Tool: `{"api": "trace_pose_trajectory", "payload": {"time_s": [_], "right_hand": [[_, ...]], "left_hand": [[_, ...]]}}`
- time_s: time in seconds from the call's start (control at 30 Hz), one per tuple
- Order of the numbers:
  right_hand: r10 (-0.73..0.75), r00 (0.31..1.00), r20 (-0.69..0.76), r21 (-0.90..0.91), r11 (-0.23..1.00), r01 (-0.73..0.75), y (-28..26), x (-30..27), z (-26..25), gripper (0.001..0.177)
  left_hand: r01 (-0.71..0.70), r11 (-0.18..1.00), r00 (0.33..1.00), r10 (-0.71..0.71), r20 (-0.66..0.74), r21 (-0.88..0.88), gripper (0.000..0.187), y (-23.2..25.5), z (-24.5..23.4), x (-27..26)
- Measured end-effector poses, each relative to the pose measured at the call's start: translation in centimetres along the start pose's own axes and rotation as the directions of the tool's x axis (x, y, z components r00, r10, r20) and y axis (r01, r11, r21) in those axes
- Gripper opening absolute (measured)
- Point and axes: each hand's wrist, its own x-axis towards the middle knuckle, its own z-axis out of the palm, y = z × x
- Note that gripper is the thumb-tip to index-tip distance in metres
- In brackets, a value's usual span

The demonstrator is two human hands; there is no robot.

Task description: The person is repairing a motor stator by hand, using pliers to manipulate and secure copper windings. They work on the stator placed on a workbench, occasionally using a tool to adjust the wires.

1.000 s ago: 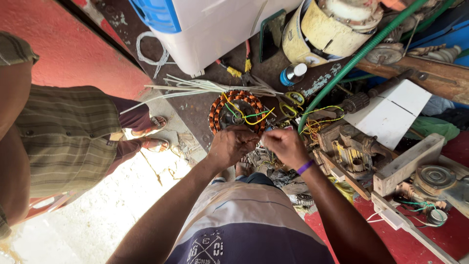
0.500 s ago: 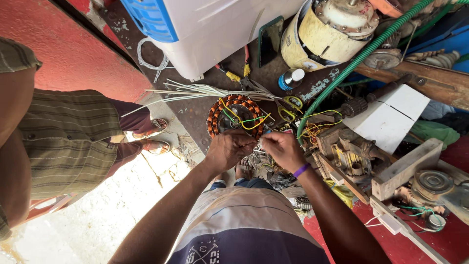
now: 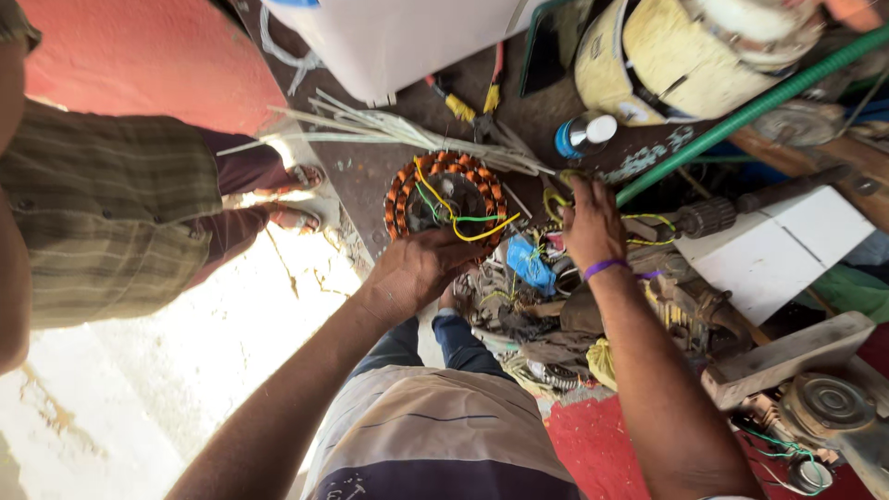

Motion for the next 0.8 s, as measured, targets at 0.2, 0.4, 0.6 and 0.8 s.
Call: {"api": "trace_pose_trajectory", "payload": {"time_s": [0.2, 0.4, 0.6, 0.8], "right_hand": [[0.219, 0.812, 0.541, 0.428, 0.760, -0.489, 1.3, -1.3, -2.6, 0.067], [-0.046, 0.734, 0.678, 0.677, -0.349, -0.647, -2.2, -14.0, -2.7, 0.066], [0.188, 0.719, 0.669, 0.683, 0.227, -0.694, -9.5, -22.0, -1.6, 0.053], [0.108, 0.924, 0.367, 0.702, 0.619, -0.351, -10.9, -15.6, -3.2, 0.053]], "left_hand": [[-0.081, 0.976, 0.997, 0.083, -0.002, 0.203, 0.041, 1.0, 0.6, -0.4], [0.108, 0.992, 0.989, -0.101, -0.103, 0.060, 0.020, 3.1, 1.5, -0.3], [0.161, 0.987, 0.972, -0.156, -0.174, 0.014, 0.020, 3.5, 2.5, 0.3], [0.185, 0.982, 0.970, -0.188, -0.157, -0.034, 0.020, 3.7, 3.0, 0.7]]}}
